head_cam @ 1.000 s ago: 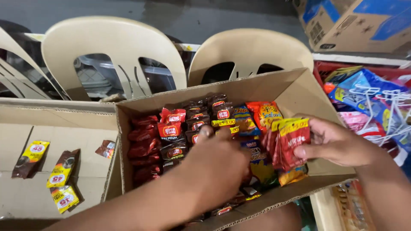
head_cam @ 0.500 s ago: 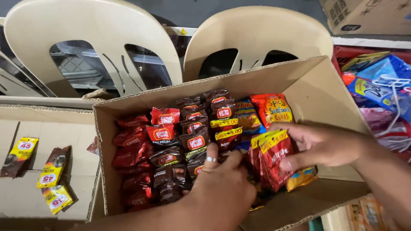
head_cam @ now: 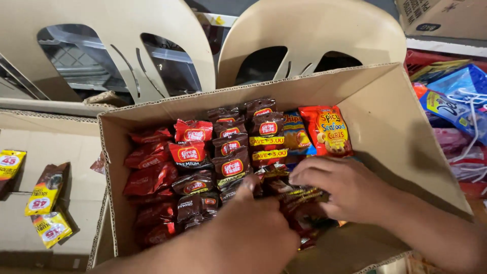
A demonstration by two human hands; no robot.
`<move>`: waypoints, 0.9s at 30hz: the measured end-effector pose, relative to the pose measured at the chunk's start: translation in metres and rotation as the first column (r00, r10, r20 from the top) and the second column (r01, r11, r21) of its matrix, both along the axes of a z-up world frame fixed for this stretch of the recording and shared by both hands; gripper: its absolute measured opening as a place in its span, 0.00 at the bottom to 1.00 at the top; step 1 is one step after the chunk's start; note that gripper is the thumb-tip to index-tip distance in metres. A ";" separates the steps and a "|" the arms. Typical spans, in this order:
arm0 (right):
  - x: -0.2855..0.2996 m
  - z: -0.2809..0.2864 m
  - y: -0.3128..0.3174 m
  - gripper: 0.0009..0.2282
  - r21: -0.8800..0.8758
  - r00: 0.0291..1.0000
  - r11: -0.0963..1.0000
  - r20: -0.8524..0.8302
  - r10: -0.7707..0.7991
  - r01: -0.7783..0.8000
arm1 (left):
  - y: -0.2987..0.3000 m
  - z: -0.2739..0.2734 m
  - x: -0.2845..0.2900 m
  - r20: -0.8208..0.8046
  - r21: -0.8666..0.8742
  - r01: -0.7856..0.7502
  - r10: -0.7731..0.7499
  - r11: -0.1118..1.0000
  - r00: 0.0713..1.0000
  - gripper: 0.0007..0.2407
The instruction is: Sorting coffee sachets into cardboard boxes and arranging condiment bottles on shelves.
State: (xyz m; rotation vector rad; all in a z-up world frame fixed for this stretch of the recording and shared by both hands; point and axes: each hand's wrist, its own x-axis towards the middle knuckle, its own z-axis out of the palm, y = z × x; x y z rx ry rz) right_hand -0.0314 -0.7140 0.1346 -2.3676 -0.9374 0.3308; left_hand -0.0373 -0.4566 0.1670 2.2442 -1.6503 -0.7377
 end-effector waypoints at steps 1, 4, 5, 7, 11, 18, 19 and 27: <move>0.000 -0.002 0.000 0.21 -0.090 0.998 0.996 0.050 0.023 -0.018 | 0.004 0.006 0.007 0.006 -0.003 -0.021 0.021 1.000 1.000 0.10; -0.009 -0.012 0.000 0.21 -0.262 0.974 0.960 0.174 0.143 -0.094 | 0.015 0.036 0.029 0.031 -0.221 -0.212 0.225 0.952 0.974 0.11; -0.008 -0.007 0.004 0.21 -0.265 0.975 0.960 0.170 0.140 -0.092 | 0.013 0.036 0.030 0.027 -0.223 -0.210 0.221 0.952 0.975 0.11; -0.005 0.006 0.015 0.25 -0.630 0.976 0.775 -0.197 -0.098 -0.049 | 0.009 0.039 0.033 0.155 -0.329 -0.314 0.379 0.891 0.912 0.08; -0.005 0.001 0.008 0.23 -0.292 0.990 0.947 -0.062 0.123 -0.136 | -0.016 0.041 0.042 0.329 -0.142 -0.317 0.347 0.938 0.878 0.07; -0.006 0.012 0.018 0.24 -0.367 0.990 0.928 -0.140 0.016 -0.067 | -0.035 0.011 0.058 0.356 0.023 -0.296 0.269 0.955 0.895 0.06; -0.006 0.017 0.023 0.24 -0.523 0.971 0.850 -0.228 -0.070 -0.062 | -0.034 0.012 0.059 0.371 0.011 -0.311 0.285 0.950 0.884 0.07; -0.010 0.010 0.018 0.20 -0.205 0.993 0.977 -0.112 0.042 -0.065 | -0.029 0.021 0.061 0.350 0.058 -0.314 0.276 0.948 0.895 0.09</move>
